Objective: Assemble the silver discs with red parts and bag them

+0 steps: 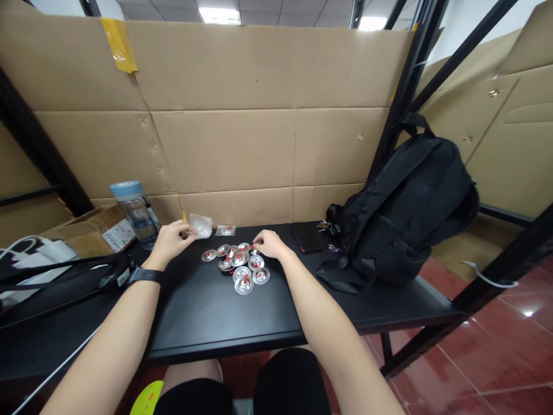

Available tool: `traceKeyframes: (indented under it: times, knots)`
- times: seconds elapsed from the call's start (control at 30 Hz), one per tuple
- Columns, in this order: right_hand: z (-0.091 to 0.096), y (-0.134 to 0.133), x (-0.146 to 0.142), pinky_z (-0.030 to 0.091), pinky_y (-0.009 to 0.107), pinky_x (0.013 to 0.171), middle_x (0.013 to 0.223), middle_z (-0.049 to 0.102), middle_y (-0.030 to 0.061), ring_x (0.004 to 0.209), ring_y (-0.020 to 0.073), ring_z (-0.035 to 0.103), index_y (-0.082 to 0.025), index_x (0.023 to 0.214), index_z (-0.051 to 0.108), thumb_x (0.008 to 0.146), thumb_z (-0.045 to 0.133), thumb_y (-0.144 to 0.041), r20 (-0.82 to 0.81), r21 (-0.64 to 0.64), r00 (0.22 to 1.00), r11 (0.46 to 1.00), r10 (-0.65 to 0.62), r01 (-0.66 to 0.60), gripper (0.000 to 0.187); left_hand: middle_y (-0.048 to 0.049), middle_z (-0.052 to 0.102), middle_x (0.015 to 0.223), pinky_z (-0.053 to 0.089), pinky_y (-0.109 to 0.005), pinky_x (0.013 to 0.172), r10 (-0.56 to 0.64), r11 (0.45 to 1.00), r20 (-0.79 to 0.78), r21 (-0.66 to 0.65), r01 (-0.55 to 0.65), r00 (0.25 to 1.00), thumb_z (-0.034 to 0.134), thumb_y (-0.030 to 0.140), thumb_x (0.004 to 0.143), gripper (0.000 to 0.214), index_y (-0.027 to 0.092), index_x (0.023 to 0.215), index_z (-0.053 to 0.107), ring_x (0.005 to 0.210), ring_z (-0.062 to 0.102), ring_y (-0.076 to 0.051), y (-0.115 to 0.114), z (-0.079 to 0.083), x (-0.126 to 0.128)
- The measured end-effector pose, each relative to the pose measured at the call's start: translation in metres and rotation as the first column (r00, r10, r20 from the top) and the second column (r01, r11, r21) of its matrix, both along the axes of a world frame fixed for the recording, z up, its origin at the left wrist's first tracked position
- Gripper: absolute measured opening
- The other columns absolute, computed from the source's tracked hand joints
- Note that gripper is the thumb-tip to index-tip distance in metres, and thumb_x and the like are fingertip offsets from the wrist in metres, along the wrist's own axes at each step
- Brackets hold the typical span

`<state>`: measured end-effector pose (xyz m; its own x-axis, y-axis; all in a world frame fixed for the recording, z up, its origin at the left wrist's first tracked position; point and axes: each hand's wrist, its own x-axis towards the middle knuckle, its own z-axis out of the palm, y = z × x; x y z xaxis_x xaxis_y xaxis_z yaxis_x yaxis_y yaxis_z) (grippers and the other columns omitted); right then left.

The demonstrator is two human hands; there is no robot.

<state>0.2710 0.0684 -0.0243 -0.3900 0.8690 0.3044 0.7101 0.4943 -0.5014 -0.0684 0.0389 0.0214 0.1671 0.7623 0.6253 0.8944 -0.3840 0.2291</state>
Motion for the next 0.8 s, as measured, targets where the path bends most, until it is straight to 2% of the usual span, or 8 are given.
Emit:
traceKeyframes:
  times: [0.17,0.33,0.43,0.57,0.8]
  knots:
    - [0.0,0.0,0.0,0.051,0.024,0.081,0.101,0.078,0.0062,0.09,0.0185,0.071,-0.02,0.094,0.081,0.082,0.071,-0.02,-0.002,-0.008,1.0,1.0,-0.002,0.002,0.016,-0.0008,0.072,0.076,0.047,-0.024,0.071,-0.157,0.966,-0.04,-0.213,0.145,0.987,0.064,0.015,0.065,0.01,0.02,0.069,0.072,0.072,0.066,-0.016,0.005,-0.007,0.003]
    - [-0.002,0.002,-0.001,0.051,0.025,0.081,0.101,0.078,0.006,0.091,0.0195,0.071,-0.02,0.096,0.081,0.082,0.071,-0.023,0.014,-0.033,1.0,0.999,-0.009,0.009,0.017,-0.0004,0.074,0.074,0.047,-0.025,0.07,-0.263,0.908,-0.097,-0.362,0.212,0.96,0.066,0.017,0.069,0.012,0.022,0.074,0.075,0.073,0.067,-0.017,0.009,-0.016,0.016]
    - [-0.002,0.002,0.0,0.051,0.025,0.083,0.102,0.078,0.0059,0.093,0.0197,0.071,-0.021,0.097,0.081,0.083,0.071,-0.022,0.021,-0.041,1.0,0.999,-0.014,0.015,0.017,-0.0021,0.076,0.08,0.049,-0.026,0.071,-0.234,0.923,-0.105,-0.337,0.187,0.967,0.061,0.016,0.073,0.019,0.022,0.08,0.078,0.074,0.067,-0.018,0.01,-0.017,0.019]
    - [0.0,-0.001,-0.001,0.051,0.025,0.082,0.102,0.078,0.0061,0.092,0.0195,0.071,-0.021,0.096,0.081,0.082,0.071,-0.022,0.026,-0.044,1.0,0.999,-0.011,0.012,0.017,-0.0035,0.075,0.087,0.05,-0.027,0.074,-0.142,0.969,-0.134,-0.223,0.11,0.981,0.057,0.013,0.068,0.029,0.022,0.085,0.079,0.077,0.067,-0.018,0.008,-0.012,0.008]
    - [0.005,-0.007,-0.002,0.05,0.025,0.078,0.099,0.078,0.007,0.088,0.0188,0.07,-0.019,0.096,0.081,0.083,0.07,-0.021,0.02,-0.05,1.0,0.999,0.003,-0.002,0.017,-0.0039,0.074,0.09,0.05,-0.029,0.079,0.004,0.993,-0.111,-0.114,-0.017,0.994,0.055,0.018,0.073,0.027,0.022,0.087,0.079,0.08,0.067,-0.02,0.005,-0.01,-0.008]
